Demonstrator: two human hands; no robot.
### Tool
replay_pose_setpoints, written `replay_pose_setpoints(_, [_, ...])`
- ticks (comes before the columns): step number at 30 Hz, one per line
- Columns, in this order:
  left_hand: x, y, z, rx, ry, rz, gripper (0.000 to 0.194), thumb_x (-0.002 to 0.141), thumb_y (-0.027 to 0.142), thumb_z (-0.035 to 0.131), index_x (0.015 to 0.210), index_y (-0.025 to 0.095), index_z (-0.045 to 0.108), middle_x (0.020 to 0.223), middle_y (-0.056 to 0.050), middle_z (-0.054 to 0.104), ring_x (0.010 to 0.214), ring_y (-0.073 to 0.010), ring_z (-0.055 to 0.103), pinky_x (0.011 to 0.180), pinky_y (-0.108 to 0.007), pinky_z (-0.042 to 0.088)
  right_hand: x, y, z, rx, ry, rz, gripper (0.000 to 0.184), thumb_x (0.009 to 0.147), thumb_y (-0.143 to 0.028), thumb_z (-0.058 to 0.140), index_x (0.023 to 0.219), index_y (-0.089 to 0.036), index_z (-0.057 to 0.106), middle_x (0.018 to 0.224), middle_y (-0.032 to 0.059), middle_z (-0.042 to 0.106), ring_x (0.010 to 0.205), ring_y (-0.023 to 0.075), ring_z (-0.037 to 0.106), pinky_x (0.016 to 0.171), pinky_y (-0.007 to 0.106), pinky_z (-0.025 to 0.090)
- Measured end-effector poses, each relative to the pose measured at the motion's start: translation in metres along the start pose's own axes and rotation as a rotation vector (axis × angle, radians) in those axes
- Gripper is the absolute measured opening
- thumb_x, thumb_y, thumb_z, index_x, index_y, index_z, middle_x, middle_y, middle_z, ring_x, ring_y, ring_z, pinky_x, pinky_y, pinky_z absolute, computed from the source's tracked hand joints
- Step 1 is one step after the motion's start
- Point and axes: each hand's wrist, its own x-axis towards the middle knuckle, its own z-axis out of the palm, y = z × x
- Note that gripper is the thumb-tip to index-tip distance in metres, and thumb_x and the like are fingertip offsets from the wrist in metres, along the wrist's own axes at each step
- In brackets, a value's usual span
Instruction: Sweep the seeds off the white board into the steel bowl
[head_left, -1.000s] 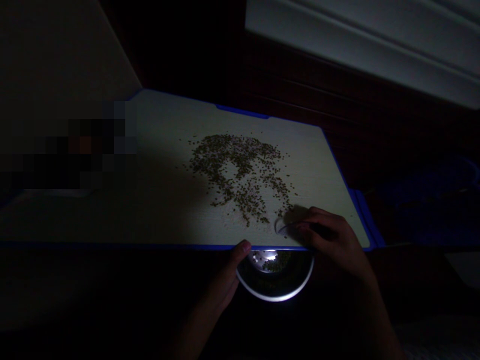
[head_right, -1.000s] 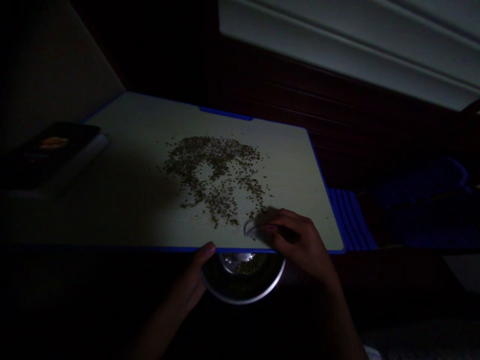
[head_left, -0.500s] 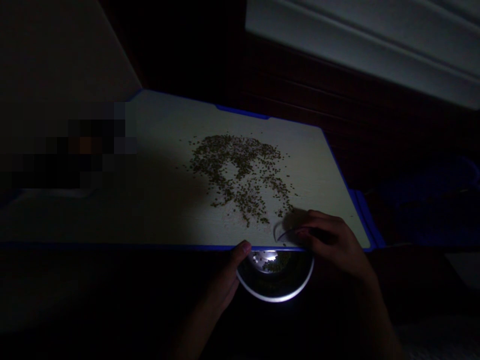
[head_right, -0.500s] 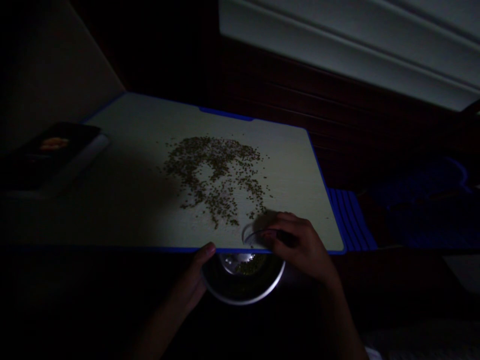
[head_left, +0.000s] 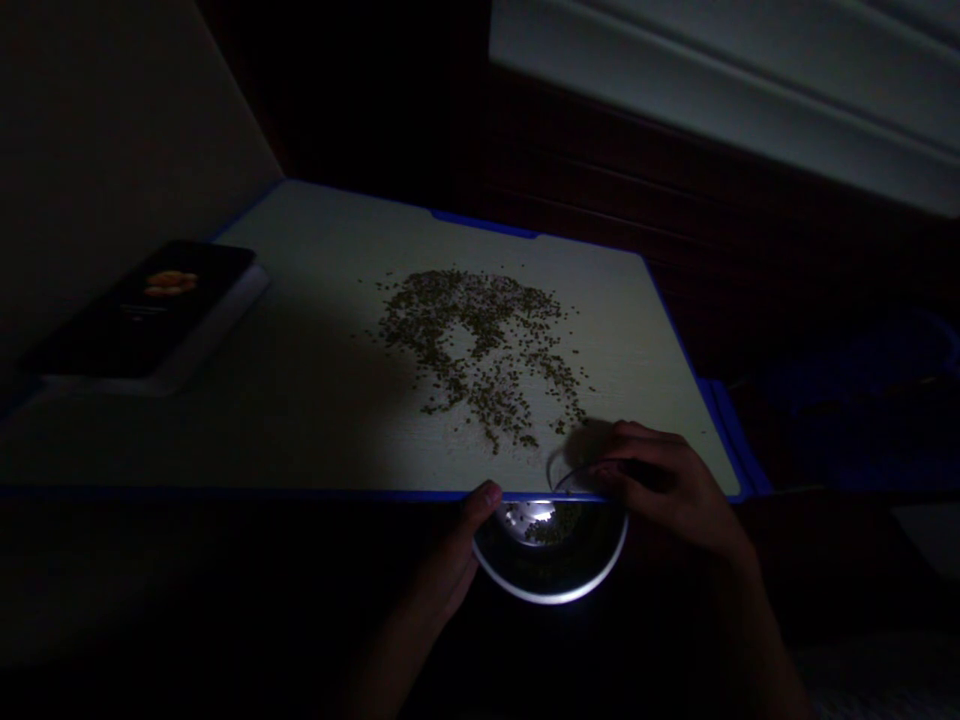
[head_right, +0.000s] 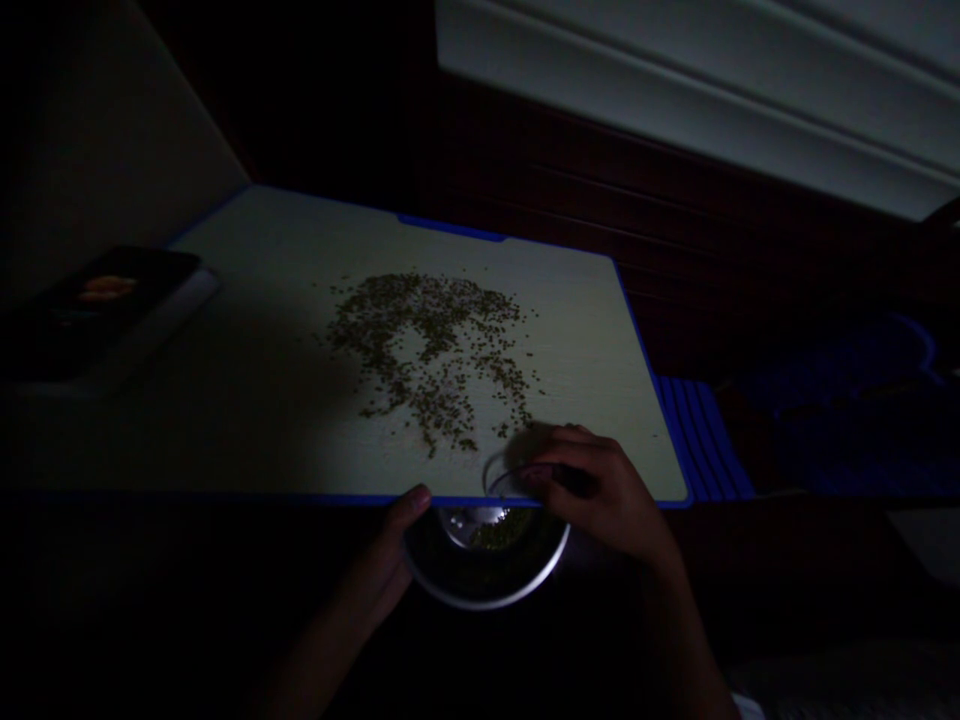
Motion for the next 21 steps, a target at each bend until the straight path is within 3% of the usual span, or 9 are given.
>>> replay_pose_setpoints(3, [0.0001,0.0001,-0.0008,0.002,0.008,-0.002,0.071,0.073,0.039,0.095,0.137,0.016,0.073,0.130,-0.016,0.082,0.140,-0.0417,0.064,0.123,-0.056,0.045,-0.0006,0.0015,-0.0005,-0.005,0.005,-0.017,0.011,0.090,-0.023,0.075,0.089,-0.030,0.083,0.082,0.0010,0.076,0.080,0.0214,0.069,0.072,0.039,0.053])
replay_pose_setpoints(7, [0.0008,-0.0003,-0.0019,0.019,-0.008,-0.036,0.055,0.074,0.039,0.093,0.121,0.014,0.079,0.123,-0.018,0.084,0.137,-0.0448,0.066,0.120,-0.058,0.048,-0.0007,0.0015,-0.0014,-0.018,-0.006,-0.017,0.010,0.089,-0.024,0.076,0.089,-0.031,0.083,0.082,0.0006,0.076,0.081,0.0225,0.069,0.075,0.041,0.054])
replay_pose_setpoints(10, [-0.0002,0.0003,0.0001,0.009,0.007,-0.009,0.068,0.073,0.040,0.095,0.133,0.015,0.075,0.128,-0.018,0.082,0.137,-0.0449,0.066,0.121,-0.059,0.046,-0.0014,0.0022,-0.0009,0.011,0.030,0.054,0.009,0.092,-0.029,0.075,0.089,-0.030,0.083,0.082,0.0011,0.073,0.078,0.0209,0.067,0.069,0.038,0.052])
replay_pose_setpoints(13, [-0.0014,0.0011,0.0027,-0.008,0.029,0.026,0.081,0.074,0.041,0.095,0.147,0.018,0.067,0.135,-0.017,0.080,0.138,-0.0419,0.066,0.123,-0.057,0.045,-0.0025,0.0051,0.0012,0.028,0.165,0.140,0.012,0.095,-0.036,0.074,0.091,-0.028,0.082,0.085,0.0016,0.071,0.079,0.0196,0.066,0.067,0.034,0.050])
replay_pose_setpoints(17, [-0.0010,0.0011,0.0029,-0.005,0.044,0.021,0.077,0.075,0.038,0.094,0.145,0.018,0.067,0.137,-0.016,0.079,0.139,-0.0397,0.065,0.124,-0.055,0.045,-0.0014,0.0073,0.0039,0.010,0.307,0.190,0.016,0.096,-0.040,0.073,0.092,-0.027,0.081,0.088,0.0017,0.070,0.082,0.0198,0.066,0.071,0.034,0.050])
replay_pose_setpoints(21, [-0.0009,0.0009,0.0027,-0.011,0.048,0.031,0.076,0.074,0.037,0.095,0.142,0.015,0.069,0.134,-0.018,0.080,0.138,-0.0407,0.066,0.122,-0.056,0.046,0.0012,0.0054,0.0047,-0.025,0.311,0.194,0.014,0.096,-0.038,0.072,0.095,-0.027,0.081,0.089,0.0016,0.071,0.084,0.0197,0.066,0.073,0.035,0.050])
